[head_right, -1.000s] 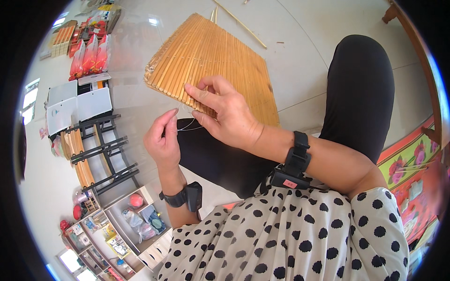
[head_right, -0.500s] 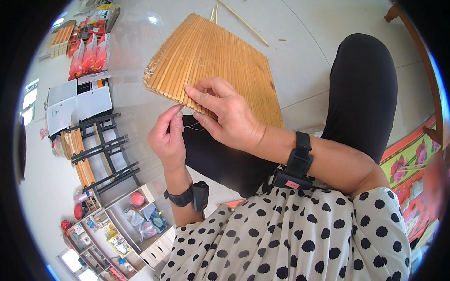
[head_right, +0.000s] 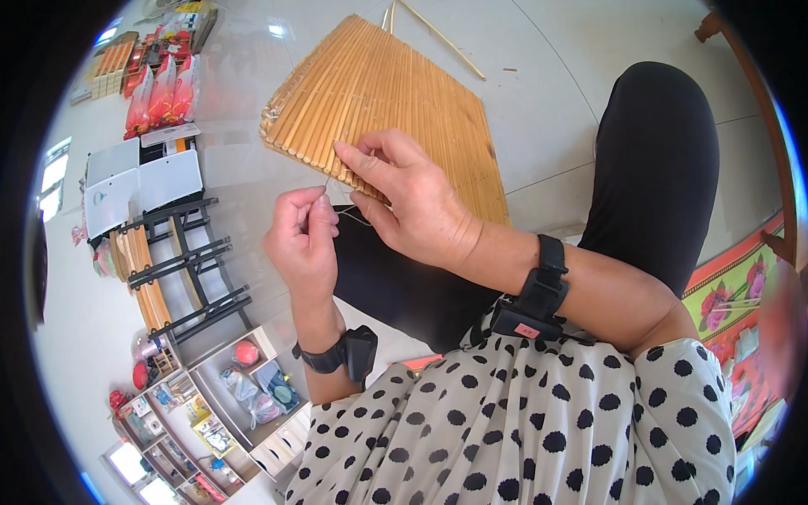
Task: The person sits on the floor and weaves a bamboo mat using a needle and white thread. They repeatedly pass the needle through the bamboo strips to secure them together, gradually extending the woven section.
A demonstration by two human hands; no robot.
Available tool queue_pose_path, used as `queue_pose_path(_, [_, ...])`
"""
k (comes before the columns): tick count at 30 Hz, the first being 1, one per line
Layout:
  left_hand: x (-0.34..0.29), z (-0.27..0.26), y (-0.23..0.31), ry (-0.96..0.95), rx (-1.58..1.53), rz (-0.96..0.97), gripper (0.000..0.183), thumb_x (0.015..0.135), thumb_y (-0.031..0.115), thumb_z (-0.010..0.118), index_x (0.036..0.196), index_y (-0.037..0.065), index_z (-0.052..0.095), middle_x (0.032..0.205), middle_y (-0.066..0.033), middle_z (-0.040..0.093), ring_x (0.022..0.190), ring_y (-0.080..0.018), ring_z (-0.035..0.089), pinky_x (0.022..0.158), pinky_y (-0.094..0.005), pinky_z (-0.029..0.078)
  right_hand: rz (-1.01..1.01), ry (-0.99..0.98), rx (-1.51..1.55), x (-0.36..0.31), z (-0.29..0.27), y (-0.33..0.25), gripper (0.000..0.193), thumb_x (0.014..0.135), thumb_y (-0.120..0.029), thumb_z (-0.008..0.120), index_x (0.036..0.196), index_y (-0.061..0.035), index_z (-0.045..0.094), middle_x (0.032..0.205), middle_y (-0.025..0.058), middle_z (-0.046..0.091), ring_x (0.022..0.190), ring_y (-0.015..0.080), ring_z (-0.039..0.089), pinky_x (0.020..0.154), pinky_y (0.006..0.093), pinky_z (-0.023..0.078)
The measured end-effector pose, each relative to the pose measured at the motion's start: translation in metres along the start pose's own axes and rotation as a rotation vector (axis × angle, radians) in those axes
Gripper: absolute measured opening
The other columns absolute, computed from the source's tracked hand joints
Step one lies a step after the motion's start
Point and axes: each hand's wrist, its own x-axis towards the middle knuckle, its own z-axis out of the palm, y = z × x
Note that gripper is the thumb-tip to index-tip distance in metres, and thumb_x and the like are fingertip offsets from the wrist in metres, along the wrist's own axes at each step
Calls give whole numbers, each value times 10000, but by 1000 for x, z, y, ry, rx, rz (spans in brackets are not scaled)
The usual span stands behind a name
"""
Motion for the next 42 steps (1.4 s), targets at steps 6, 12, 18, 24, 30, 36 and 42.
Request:
queue_pose_path(6, [7,7,8,-4,-30,1,49,947,-5,663,993,10,666,711,-73,666,630,-124,642,609,-267,510,-23,16,-12,0,-4,2,594,828,67,746,1398,-17,601,1196,148,571,933,266,658,763,318,570])
queue_pose_path(12, [12,20,20,36,-90,-19,38,945,-15,665,972,4,646,703,-73,666,598,-114,633,580,-264,506,-8,25,0,1,-5,2,589,830,76,740,1395,-14,601,1196,154,575,926,273,656,754,315,567])
queue_pose_path(18, [15,28,35,60,-158,-75,52,951,-29,648,954,-8,601,701,-74,675,580,-120,644,560,-269,511,-35,64,-7,2,-5,2,547,799,51,747,1332,21,627,1140,186,605,995,384,612,837,410,538])
queue_pose_path(24, [19,32,46,78,-99,-126,173,936,-28,634,995,21,479,703,-108,666,593,-210,669,576,-333,526,-68,66,-39,3,-6,2,521,812,27,739,1319,42,619,1156,200,596,1023,399,604,853,421,534])
queue_pose_path(30, [21,32,40,26,63,56,240,879,-50,596,1027,45,433,753,-167,630,656,-376,666,612,-420,528,-90,45,-81,0,-7,-2,497,823,33,704,1310,69,612,1172,211,590,1013,404,601,853,431,537])
queue_pose_path(36, [30,6,48,-17,236,92,320,860,-50,587,1154,33,490,1019,-186,646,814,-380,683,719,-484,536,-77,24,-122,10,-11,-7,461,830,45,659,1286,84,599,1163,219,578,1046,406,584,888,444,526])
queue_pose_path(42, [72,-31,69,5,804,725,387,790,-62,628,1130,106,705,1303,-125,621,1279,-279,590,1062,-478,452,-64,-31,-152,6,-2,-8,499,811,70,630,1306,85,570,1181,225,567,1066,416,573,926,460,511])
